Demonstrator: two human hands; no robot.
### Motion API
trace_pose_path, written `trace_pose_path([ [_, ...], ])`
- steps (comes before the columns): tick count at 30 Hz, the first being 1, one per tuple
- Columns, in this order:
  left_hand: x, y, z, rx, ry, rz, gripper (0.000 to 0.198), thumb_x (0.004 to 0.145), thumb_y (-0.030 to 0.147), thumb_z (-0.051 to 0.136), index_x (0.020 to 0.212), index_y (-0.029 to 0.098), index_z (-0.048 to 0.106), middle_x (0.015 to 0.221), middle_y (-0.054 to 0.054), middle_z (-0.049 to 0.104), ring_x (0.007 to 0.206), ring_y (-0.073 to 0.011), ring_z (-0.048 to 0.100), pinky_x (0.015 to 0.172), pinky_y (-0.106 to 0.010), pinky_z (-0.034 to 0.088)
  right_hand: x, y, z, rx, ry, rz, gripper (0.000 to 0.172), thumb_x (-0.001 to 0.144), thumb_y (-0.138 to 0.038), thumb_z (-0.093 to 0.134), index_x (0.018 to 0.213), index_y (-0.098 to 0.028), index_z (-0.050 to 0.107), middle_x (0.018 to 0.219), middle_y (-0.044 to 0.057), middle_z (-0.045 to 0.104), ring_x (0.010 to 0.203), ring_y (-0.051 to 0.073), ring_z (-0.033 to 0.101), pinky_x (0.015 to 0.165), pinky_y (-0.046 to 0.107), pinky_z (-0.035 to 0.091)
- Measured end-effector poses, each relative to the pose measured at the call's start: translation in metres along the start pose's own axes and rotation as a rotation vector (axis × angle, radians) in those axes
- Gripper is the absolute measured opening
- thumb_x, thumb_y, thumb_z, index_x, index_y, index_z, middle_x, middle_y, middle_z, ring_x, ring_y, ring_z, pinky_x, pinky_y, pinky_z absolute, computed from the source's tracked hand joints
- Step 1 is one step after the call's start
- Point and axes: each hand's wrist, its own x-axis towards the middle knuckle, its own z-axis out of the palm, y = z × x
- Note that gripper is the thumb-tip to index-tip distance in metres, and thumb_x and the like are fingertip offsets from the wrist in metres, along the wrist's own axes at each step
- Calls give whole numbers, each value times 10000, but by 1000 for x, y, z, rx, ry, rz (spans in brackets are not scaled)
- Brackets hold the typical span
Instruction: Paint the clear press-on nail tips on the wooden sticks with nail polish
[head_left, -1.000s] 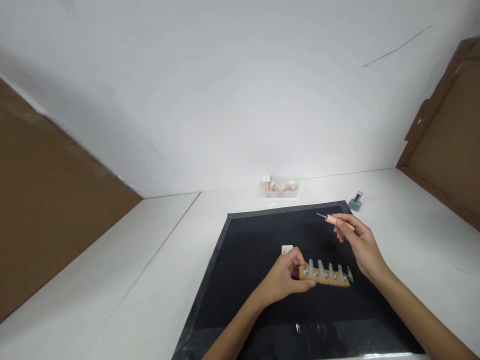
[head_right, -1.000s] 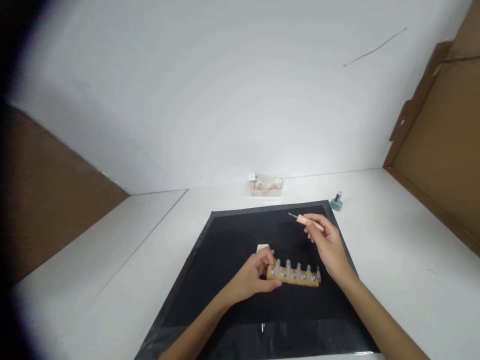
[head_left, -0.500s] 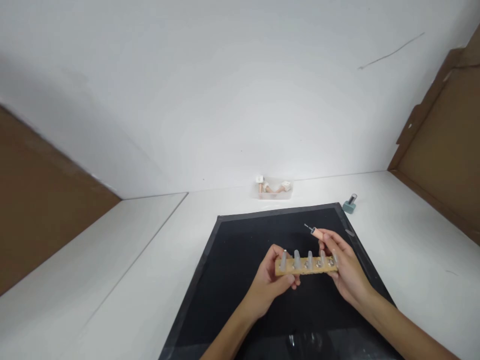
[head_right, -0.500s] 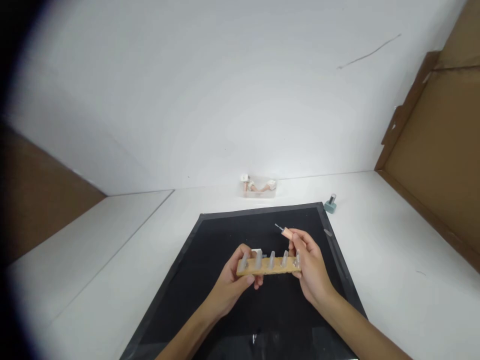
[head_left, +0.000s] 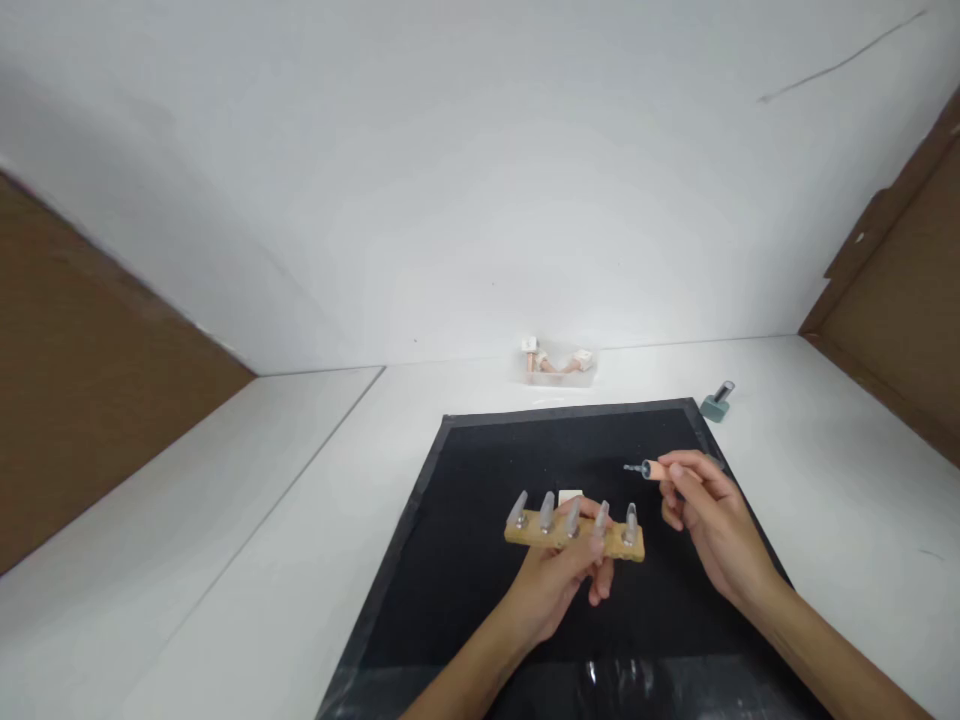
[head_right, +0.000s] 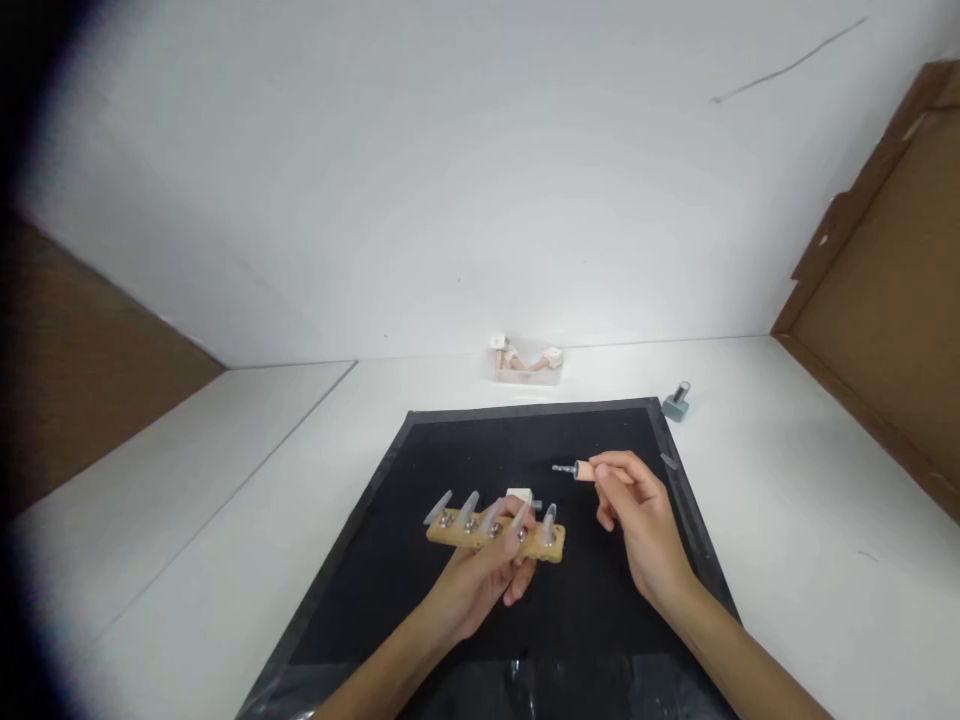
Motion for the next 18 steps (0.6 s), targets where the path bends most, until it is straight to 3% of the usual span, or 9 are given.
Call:
trace_pose_path([
  [3, -1, 4, 0, -4, 43, -50, 451, 569, 504, 766, 698, 185, 474, 429, 99, 443, 308, -37, 399, 313, -139, 241, 3, 2, -6, -96, -48, -132, 263, 705, -469, 727, 729, -210, 684, 650, -21, 536, 500, 80, 423, 458, 215, 353],
  [6, -1, 5, 2, -2, 65, -71, 421, 573, 485, 745, 655, 182, 465, 419, 110, 408, 281, -25, 354, 294, -138, 211, 1, 5, -7, -134, -144, -178, 202, 731, -413, 731, 859, -264, 683, 720, -26, 558, 548, 84, 458, 527, 214, 399],
  [8, 0, 5, 3, 27, 60, -71, 397, 584, 472, 723, 637, 181, 459, 418, 112, 397, 275, -18, 329, 289, -138, 198, 0, 4, -6, -117, -199, -164, 225, 725, -392, 744, 909, -287, 668, 716, -33, 549, 576, 90, 474, 558, 207, 418],
  [18, 0, -2, -7, 211, 11, -14, 337, 648, 438, 646, 652, 200, 406, 406, 112, 403, 296, -24, 313, 317, -152, 204, -1, -4, -6, -63, -367, -53, 224, 707, -420, 747, 704, -212, 661, 658, -8, 519, 625, 125, 479, 562, 213, 404],
])
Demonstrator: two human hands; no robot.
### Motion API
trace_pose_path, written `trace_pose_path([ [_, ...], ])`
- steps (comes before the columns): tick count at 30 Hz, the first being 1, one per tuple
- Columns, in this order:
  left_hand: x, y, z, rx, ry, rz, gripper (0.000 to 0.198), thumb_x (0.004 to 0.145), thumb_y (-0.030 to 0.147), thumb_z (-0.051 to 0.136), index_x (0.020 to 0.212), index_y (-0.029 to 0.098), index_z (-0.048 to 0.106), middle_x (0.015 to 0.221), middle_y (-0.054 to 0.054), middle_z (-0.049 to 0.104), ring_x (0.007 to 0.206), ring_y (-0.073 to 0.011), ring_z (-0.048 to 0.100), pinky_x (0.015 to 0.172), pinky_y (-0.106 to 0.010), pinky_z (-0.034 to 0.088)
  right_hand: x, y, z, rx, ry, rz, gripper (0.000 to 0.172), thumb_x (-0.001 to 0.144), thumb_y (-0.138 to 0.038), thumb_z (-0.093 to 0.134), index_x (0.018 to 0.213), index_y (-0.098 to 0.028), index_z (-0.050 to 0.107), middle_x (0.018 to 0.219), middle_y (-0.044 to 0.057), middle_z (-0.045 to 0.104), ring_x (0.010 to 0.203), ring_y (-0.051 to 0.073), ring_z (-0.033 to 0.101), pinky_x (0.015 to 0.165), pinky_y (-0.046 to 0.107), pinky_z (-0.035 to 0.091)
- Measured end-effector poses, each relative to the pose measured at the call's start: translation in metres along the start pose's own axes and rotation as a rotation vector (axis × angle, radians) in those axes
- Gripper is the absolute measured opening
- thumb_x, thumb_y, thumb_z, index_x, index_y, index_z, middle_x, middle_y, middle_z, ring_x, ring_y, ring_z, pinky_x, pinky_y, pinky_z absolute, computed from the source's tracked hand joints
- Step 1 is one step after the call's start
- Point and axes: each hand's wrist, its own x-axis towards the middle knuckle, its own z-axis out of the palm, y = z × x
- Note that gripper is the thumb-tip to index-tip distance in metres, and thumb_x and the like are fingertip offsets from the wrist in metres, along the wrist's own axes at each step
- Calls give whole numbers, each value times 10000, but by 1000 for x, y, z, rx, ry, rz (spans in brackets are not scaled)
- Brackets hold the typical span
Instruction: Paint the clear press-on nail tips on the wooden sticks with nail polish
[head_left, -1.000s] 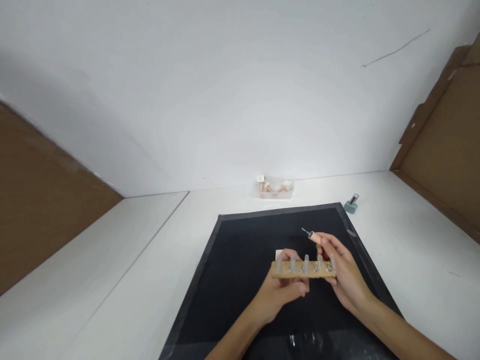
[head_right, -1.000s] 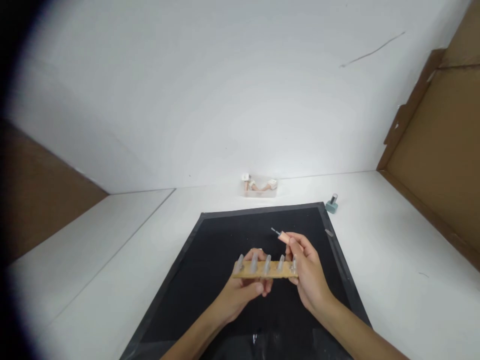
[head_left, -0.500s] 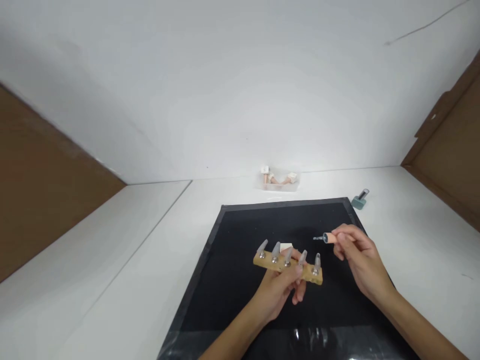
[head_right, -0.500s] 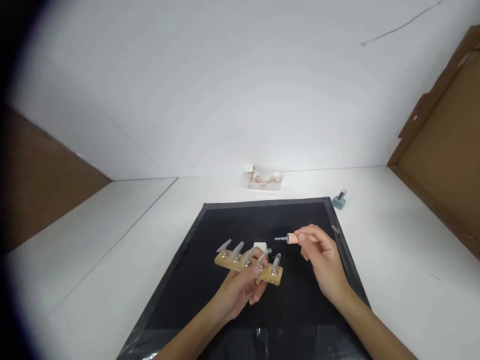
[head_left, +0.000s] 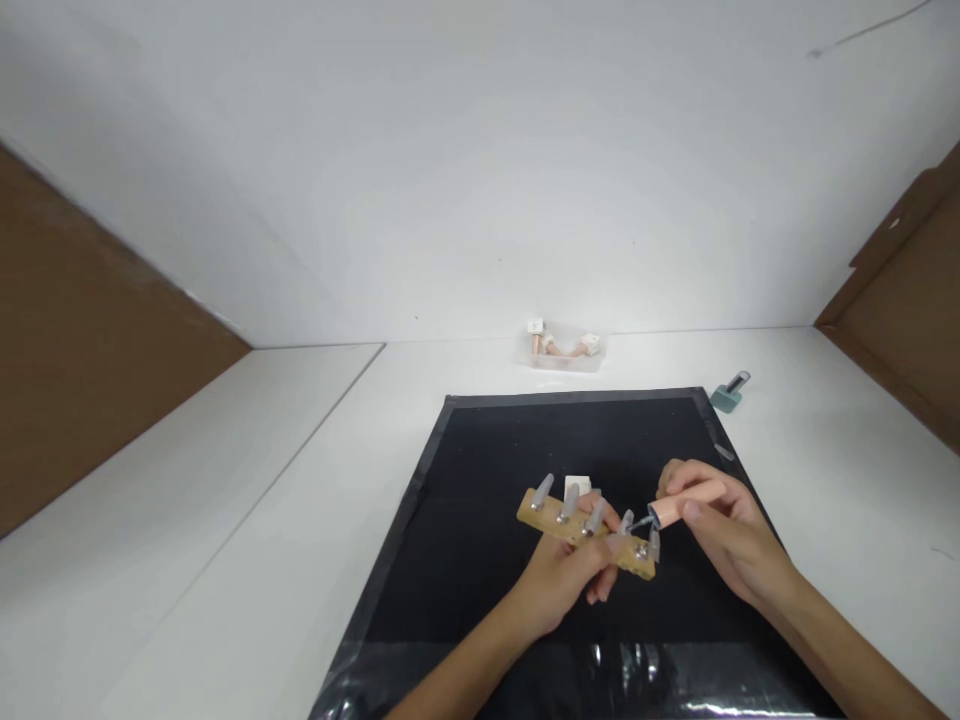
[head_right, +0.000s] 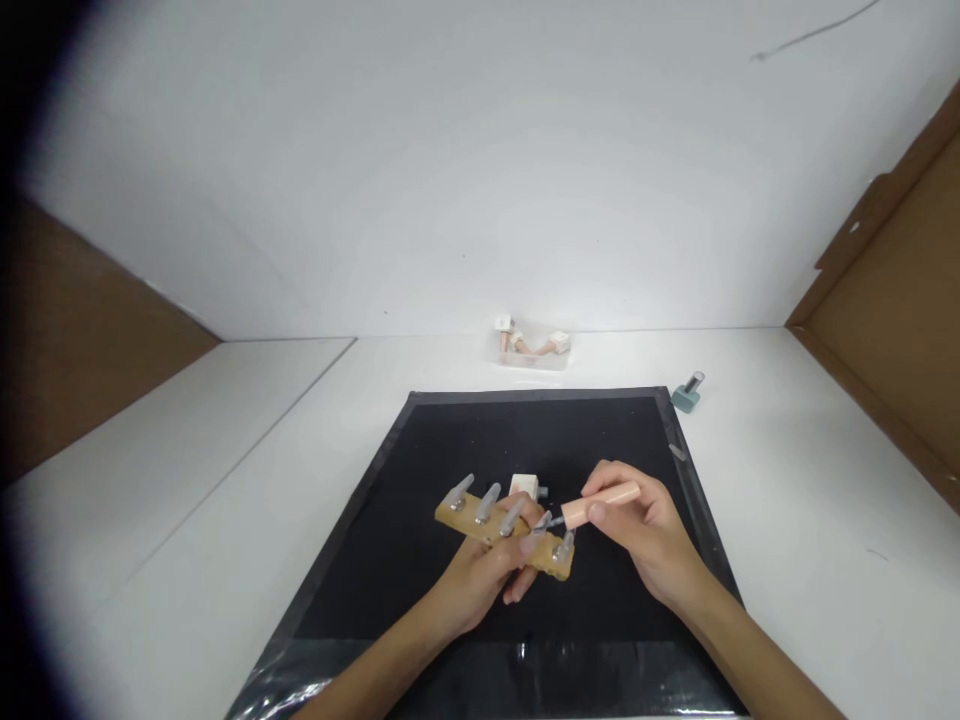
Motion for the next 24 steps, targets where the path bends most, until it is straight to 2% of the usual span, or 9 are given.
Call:
trace_pose_path([
  [4, 1, -2, -1, 22, -35, 2, 340, 659, 460, 626, 651, 201, 405, 402, 107, 407, 300, -29, 314, 314, -155, 205, 0, -1, 1, -23, -52, -32, 197, 745, -411, 718, 724, -222, 666, 667, -8, 524, 607, 118, 468, 543, 208, 385],
  [9, 2, -6, -3, 27, -53, -8, 350, 662, 470, 637, 672, 206, 408, 418, 108, 410, 298, -35, 328, 312, -157, 211, -1, -3, 0, -166, -116, -91, 157, 804, -379, 667, 766, -228, 653, 712, -10, 523, 593, 104, 468, 533, 204, 379],
  [16, 1, -10, -6, 36, -89, 13, 383, 685, 530, 621, 683, 198, 430, 397, 104, 419, 301, -32, 307, 316, -160, 213, -2, -9, 0, -377, -78, -282, 74, 854, -284, 618, 795, -240, 623, 710, -8, 542, 628, 117, 505, 568, 214, 405],
  [21, 1, -9, -7, 64, -88, 12, 407, 688, 561, 618, 691, 196, 437, 408, 106, 407, 310, -34, 313, 324, -166, 216, -2, -7, -4, -352, -32, -308, 81, 850, -303, 622, 799, -241, 616, 712, -2, 551, 656, 130, 522, 577, 223, 425],
  [24, 2, -8, -7, 72, -88, 17, 425, 682, 580, 616, 705, 201, 423, 411, 113, 402, 311, -32, 306, 327, -165, 220, -3, -5, -6, -278, -48, -277, 93, 830, -333, 646, 827, -243, 625, 683, -11, 550, 571, 113, 503, 510, 216, 414],
])
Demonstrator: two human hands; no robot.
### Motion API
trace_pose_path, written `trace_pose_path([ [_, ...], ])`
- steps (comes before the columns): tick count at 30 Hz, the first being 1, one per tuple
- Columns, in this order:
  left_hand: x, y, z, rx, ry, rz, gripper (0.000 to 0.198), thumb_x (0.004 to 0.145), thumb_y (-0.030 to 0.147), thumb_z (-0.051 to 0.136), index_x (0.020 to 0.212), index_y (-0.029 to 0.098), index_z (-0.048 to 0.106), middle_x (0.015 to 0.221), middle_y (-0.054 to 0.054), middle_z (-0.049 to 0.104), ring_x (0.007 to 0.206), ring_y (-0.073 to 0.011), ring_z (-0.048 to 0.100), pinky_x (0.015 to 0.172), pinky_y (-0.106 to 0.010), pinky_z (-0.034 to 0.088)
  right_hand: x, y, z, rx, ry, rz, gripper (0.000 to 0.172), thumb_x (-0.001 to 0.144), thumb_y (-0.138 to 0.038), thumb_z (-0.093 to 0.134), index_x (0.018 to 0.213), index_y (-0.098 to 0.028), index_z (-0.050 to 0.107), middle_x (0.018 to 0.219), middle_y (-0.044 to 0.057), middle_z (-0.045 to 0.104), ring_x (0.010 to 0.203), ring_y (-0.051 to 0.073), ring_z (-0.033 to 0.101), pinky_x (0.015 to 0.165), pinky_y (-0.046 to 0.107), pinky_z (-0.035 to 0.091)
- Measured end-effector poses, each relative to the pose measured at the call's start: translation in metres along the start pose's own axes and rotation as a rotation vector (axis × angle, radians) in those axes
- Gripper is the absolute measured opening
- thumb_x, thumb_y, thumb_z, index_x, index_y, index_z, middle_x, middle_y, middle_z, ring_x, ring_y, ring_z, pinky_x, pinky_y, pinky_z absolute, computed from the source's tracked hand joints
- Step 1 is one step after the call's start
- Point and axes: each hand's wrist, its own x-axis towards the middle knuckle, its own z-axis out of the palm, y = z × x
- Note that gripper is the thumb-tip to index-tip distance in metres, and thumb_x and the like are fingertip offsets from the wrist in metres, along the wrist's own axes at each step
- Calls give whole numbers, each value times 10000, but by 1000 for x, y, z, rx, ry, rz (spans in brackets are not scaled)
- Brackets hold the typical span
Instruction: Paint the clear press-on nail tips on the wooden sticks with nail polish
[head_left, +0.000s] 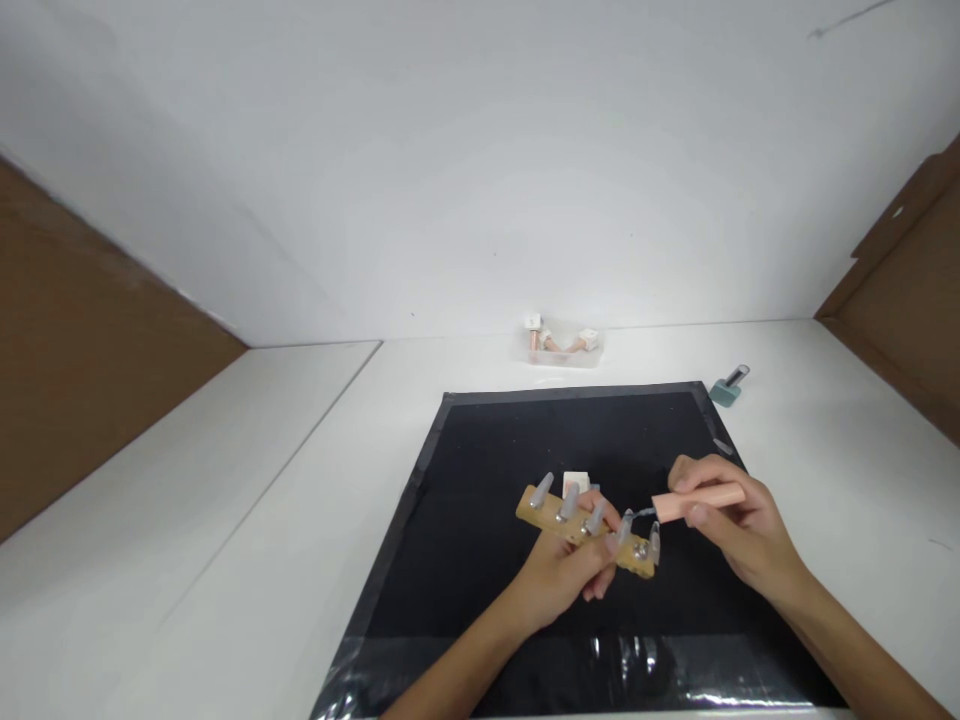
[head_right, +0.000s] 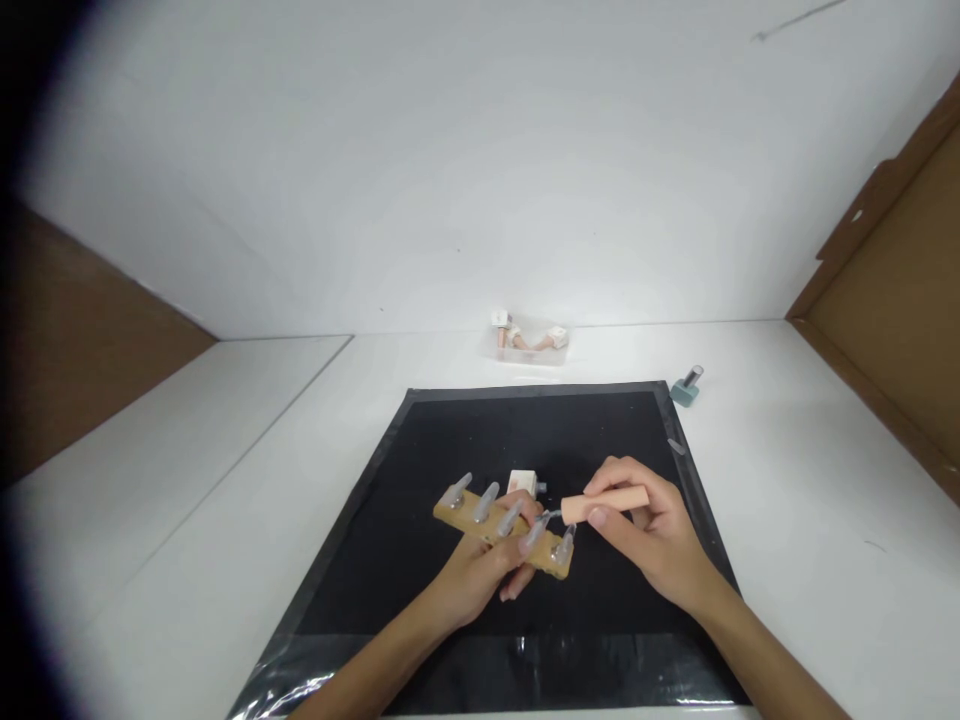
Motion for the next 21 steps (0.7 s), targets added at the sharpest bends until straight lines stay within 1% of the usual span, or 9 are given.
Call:
trace_pose_path([
  [2, 0, 1, 0, 13, 5, 2, 428, 686, 586, 606, 711, 206, 410, 407, 116, 400, 311, -33, 307, 330, -164, 220, -1, 0, 0, 53, -30, 29, 90, 836, -332, 640, 854, -245, 625, 690, -19, 549, 480, 85, 464, 458, 213, 393],
  [3, 0, 2, 0, 21, 14, 2, 428, 686, 587, 602, 713, 208, 404, 406, 117, 396, 312, -34, 309, 332, -164, 220, -1, -1, 0, 71, -49, 39, 86, 842, -328, 632, 865, -246, 623, 695, -19, 546, 464, 81, 456, 450, 217, 389],
  [4, -1, 3, 0, 31, 27, 2, 426, 684, 584, 602, 716, 211, 399, 405, 119, 390, 314, -36, 311, 336, -165, 222, -1, -1, 0, 78, -67, 43, 82, 846, -326, 626, 870, -248, 620, 687, -20, 536, 477, 90, 466, 460, 226, 392],
  [7, -2, 11, 3, 72, 78, -13, 402, 679, 554, 609, 721, 216, 395, 397, 126, 369, 322, -40, 309, 352, -170, 233, 0, -4, 1, 60, -119, 13, 82, 853, -336, 611, 845, -255, 617, 621, -22, 483, 603, 148, 493, 532, 265, 402],
  [10, -2, 17, 7, 116, 106, -30, 367, 680, 516, 608, 704, 219, 393, 382, 128, 351, 326, -46, 305, 366, -175, 241, 2, -6, 2, 43, -163, -35, 132, 867, -357, 585, 794, -256, 626, 590, -20, 458, 607, 158, 456, 534, 277, 382],
  [13, -3, 19, 8, 129, 105, -18, 343, 684, 491, 603, 697, 218, 396, 387, 124, 361, 332, -48, 315, 377, -177, 255, 4, -8, 3, 8, -167, -52, 152, 875, -351, 574, 781, -250, 636, 600, -12, 481, 596, 155, 461, 528, 274, 382],
  [17, -4, 16, 7, 130, 110, -11, 310, 693, 456, 598, 708, 216, 402, 398, 119, 384, 345, -51, 334, 385, -176, 267, 3, -10, 1, -63, -182, -41, 101, 888, -326, 559, 856, -265, 633, 660, -5, 536, 627, 150, 487, 559, 262, 397],
  [21, -4, 16, 8, 130, 104, -12, 317, 688, 458, 607, 700, 220, 398, 404, 114, 386, 346, -56, 334, 384, -183, 270, 1, -12, 0, -126, -128, -23, 80, 887, -309, 559, 869, -255, 615, 718, 4, 548, 634, 148, 497, 566, 261, 397],
])
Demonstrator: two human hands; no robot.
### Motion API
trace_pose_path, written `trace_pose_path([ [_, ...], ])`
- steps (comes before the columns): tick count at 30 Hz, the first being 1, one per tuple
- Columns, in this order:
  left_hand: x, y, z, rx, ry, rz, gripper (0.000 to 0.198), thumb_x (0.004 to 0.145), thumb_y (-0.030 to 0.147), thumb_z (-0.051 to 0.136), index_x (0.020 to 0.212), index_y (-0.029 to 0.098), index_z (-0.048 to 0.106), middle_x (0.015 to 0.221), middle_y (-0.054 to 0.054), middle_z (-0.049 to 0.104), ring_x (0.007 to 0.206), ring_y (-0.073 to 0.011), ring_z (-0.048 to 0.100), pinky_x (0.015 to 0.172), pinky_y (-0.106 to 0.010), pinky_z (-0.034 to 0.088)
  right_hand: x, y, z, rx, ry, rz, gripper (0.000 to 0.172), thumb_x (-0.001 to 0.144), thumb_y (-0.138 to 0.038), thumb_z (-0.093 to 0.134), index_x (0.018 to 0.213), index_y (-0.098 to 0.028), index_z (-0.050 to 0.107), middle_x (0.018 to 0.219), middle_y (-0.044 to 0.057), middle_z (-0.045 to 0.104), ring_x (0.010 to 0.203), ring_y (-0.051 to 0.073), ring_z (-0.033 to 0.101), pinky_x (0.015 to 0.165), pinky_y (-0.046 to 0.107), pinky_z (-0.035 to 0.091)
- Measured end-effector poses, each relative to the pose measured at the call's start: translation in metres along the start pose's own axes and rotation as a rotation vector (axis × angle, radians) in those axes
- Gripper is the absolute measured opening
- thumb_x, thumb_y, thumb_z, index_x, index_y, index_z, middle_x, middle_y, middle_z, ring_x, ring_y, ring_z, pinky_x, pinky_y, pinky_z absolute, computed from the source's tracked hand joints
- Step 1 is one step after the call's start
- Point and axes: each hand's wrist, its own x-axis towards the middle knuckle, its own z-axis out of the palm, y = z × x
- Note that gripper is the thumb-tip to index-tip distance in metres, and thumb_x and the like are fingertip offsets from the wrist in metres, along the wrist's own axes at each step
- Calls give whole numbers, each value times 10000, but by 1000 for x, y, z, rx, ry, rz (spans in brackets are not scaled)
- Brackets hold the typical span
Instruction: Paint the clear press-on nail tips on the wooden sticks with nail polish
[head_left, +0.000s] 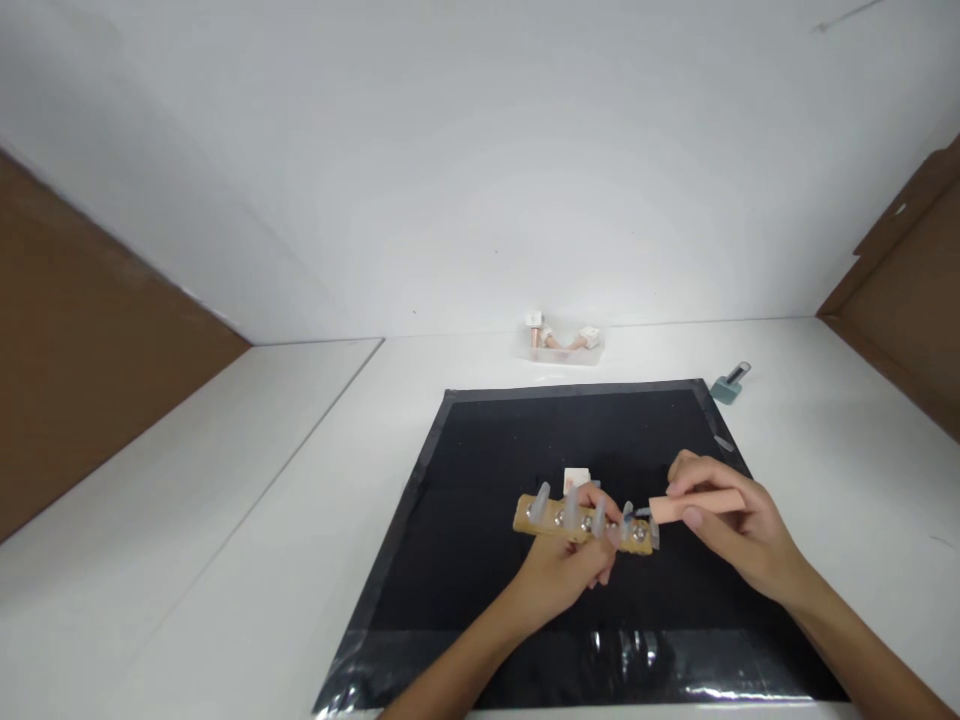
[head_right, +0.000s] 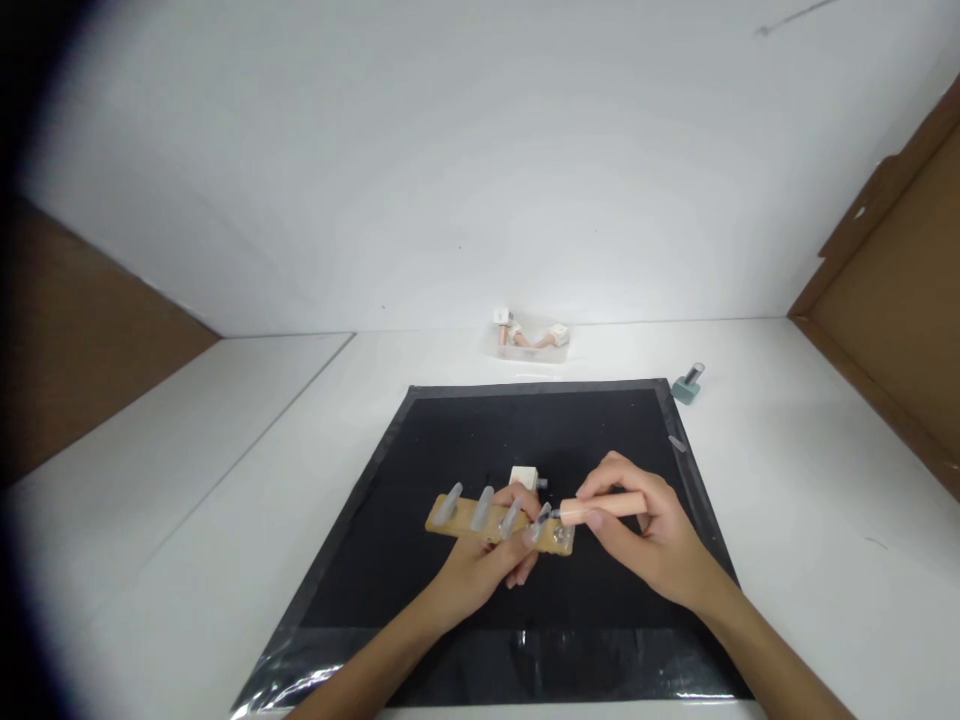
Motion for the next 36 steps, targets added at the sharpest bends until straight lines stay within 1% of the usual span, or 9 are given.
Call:
trace_pose_path([
  [7, 0, 1, -1, 45, 6, 43, 317, 696, 464, 609, 697, 210, 421, 478, 105, 380, 382, -47, 323, 425, -194, 279, 3, -3, 0, 14, -42, -40, 139, 880, -337, 560, 818, -230, 625, 659, 17, 560, 611, 165, 510, 531, 276, 409],
  [12, -2, 3, -3, 148, 44, 124, 231, 716, 397, 595, 695, 206, 468, 567, 69, 411, 486, -81, 375, 510, -227, 328, 5, -3, -2, -41, 45, -32, 120, 877, -318, 565, 811, -241, 629, 673, 11, 563, 595, 154, 510, 531, 275, 415],
  [17, -3, 7, -2, 263, 54, 182, 151, 707, 328, 571, 684, 204, 489, 641, 36, 481, 582, -113, 456, 582, -245, 387, 4, -4, -3, -29, -37, -60, 132, 873, -315, 565, 797, -224, 624, 617, 11, 548, 586, 164, 500, 516, 287, 409],
  [22, -4, 7, -3, 406, 63, 211, 49, 694, 239, 545, 674, 200, 522, 648, 11, 561, 579, -125, 507, 573, -246, 403, 3, -2, -5, -68, 21, -52, 97, 881, -277, 556, 814, -234, 612, 649, 5, 548, 601, 158, 497, 551, 294, 410],
  [26, -4, 4, -4, 503, 105, 181, 67, 609, 151, 583, 650, 197, 556, 610, 19, 576, 549, -123, 515, 560, -244, 408, 4, -4, -5, -36, -98, -82, 136, 876, -286, 554, 771, -219, 608, 593, 6, 543, 577, 161, 482, 526, 298, 395],
  [28, -3, 2, -5, 495, 86, 189, 106, 575, 123, 591, 650, 195, 569, 600, 22, 579, 536, -120, 519, 542, -238, 413, 6, -6, -5, -91, -91, -76, 133, 866, -254, 560, 749, -211, 606, 579, 8, 548, 568, 160, 478, 517, 299, 385],
  [30, -3, 0, -6, 479, 72, 216, 124, 561, 103, 585, 646, 192, 572, 596, 22, 582, 532, -118, 531, 536, -232, 420, 6, -6, -5, -135, -38, -72, 118, 859, -234, 564, 749, -211, 600, 581, 8, 551, 562, 158, 473, 509, 297, 373],
  [32, -2, -1, -6, 472, 69, 249, 135, 553, 85, 577, 639, 190, 569, 581, 28, 573, 513, -109, 524, 521, -223, 415, 7, -6, -5, -122, -21, -83, 123, 863, -249, 555, 752, -215, 594, 578, 4, 541, 557, 158, 469, 510, 299, 370],
  [36, -1, -5, -7, 466, 59, 317, 144, 558, 70, 581, 640, 186, 562, 569, 35, 565, 481, -89, 497, 495, -206, 397, 7, -5, -4, -75, -115, -118, 130, 865, -260, 549, 748, -219, 590, 556, -2, 539, 551, 162, 473, 538, 319, 381],
])
